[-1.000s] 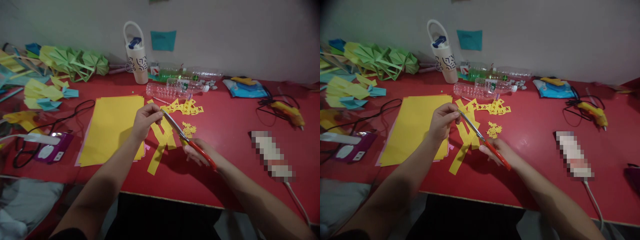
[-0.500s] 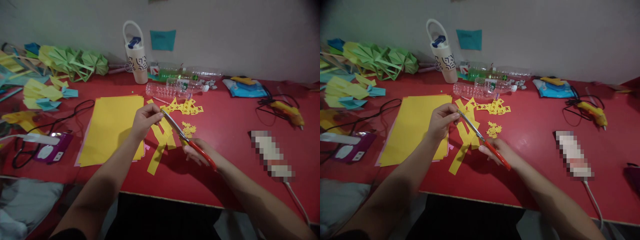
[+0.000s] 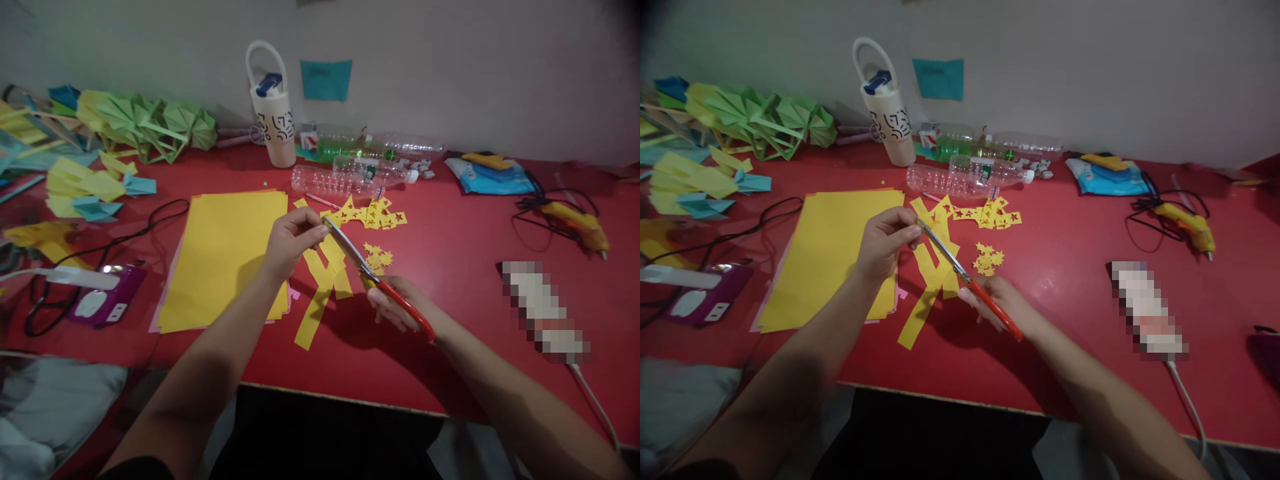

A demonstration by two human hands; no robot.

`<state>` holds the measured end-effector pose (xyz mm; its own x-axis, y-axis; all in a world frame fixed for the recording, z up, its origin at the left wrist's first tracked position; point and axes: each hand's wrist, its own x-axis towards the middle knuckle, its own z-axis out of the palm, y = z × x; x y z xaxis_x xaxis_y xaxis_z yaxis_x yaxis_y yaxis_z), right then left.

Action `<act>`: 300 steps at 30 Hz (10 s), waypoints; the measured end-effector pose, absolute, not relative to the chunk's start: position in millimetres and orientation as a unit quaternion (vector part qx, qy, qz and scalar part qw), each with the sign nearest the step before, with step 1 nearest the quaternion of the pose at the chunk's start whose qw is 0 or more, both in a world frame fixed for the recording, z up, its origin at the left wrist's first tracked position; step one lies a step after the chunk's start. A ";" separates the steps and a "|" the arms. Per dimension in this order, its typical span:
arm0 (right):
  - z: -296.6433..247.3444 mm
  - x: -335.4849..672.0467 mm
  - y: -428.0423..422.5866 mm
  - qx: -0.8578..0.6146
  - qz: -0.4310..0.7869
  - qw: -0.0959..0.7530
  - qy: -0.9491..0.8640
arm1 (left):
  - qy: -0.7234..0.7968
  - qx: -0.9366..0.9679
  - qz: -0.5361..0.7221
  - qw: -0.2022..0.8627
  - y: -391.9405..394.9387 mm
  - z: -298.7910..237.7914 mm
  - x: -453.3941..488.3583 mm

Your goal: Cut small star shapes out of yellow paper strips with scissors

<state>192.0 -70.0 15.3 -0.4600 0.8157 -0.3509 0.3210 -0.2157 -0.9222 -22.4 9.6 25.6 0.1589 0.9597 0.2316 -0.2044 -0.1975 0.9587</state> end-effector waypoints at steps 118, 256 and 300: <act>11.8 199.0 -45.5 -0.574 0.493 0.430 -0.492 | 0.404 0.808 0.178 0.390 61.0 57.0 -23.9; 24.6 185.8 -72.1 -0.544 0.564 0.218 -0.582 | 0.458 0.448 0.499 0.584 -15.6 30.1 -13.8; 15.2 187.7 -71.7 -0.445 0.598 0.227 -0.626 | 0.390 0.570 0.536 0.486 -10.8 25.2 -21.3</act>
<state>187.7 -71.7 15.2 -0.4999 0.8299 -0.2477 0.2861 -0.1116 -0.9517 -21.3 -10.8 25.2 0.1213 0.9649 0.2329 -0.0768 -0.2248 0.9714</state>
